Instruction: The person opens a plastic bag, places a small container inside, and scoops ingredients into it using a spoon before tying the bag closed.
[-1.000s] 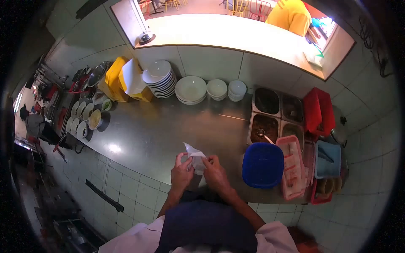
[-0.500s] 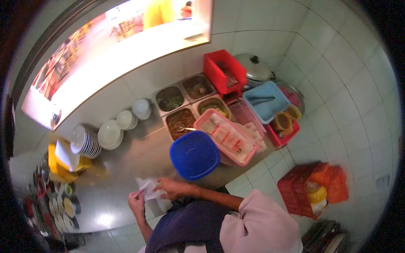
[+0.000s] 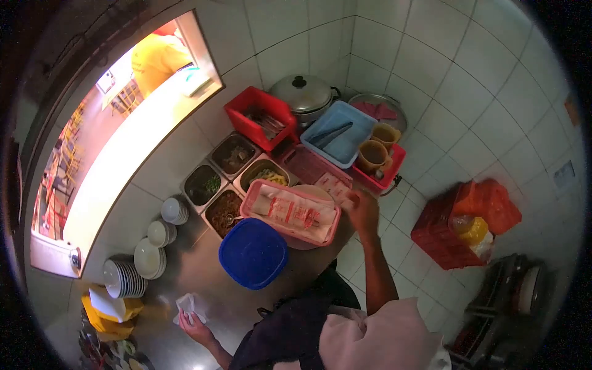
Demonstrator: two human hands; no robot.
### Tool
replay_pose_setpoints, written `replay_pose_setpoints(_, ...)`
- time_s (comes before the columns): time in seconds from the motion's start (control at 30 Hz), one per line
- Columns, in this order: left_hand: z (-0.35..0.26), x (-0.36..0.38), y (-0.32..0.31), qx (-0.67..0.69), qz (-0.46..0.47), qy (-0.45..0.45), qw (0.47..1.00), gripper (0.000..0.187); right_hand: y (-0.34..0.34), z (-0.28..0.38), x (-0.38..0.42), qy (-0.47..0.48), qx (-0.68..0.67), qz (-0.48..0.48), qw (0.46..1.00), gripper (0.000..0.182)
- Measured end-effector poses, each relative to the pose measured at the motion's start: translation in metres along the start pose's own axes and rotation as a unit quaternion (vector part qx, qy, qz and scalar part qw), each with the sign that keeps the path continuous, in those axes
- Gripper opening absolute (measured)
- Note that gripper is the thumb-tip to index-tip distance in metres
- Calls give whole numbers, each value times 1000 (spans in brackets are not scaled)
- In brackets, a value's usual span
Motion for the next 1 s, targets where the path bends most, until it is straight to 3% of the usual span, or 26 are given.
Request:
replay_pose_setpoints(0.03,-9,-1,-5,11,3,-7,1000,42,1,-28,12,-37,105,6,994,18)
replay_pose_setpoints(0.13,-24,-14,-13,50,8,-47,998,40,-23,-106,39,-145,71,54,986,16)
replay_pose_setpoints(0.23,-57,-28,-19,48,17,-72,996,38,-56,-133,41,-227,-181,78,954,18)
replay_pose_setpoints(0.37,-96,-48,-25,82,26,-110,990,37,-73,-126,29,-209,-130,-26,969,32)
replay_pose_setpoints(0.47,-126,-56,-34,103,47,-120,986,42,-72,-117,15,-234,-105,2,967,37)
replay_pose_setpoints(0.67,-192,-40,-71,120,104,-185,970,26,-71,-108,-7,-260,-49,39,964,36)
replay_pose_setpoints(0.77,-213,-29,-89,89,123,-199,968,21,-67,-99,-18,-243,-76,72,964,34)
replay_pose_setpoints(0.87,-231,-20,-110,141,173,-198,954,19,-66,-96,-23,-269,-123,94,951,30)
replay_pose_setpoints(1.0,-251,-13,-129,107,215,-261,935,15,-81,-101,-21,-223,-162,4,961,25)
Point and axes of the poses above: each hand's wrist, its own x-axis away from the middle knuckle, its own y-axis out of the back of the hand, z = x × y, the point moved 3 cm from there along -x, towards the middle knuckle, and after that the axes turned 14 degrees about z, right-handed, at the moved point
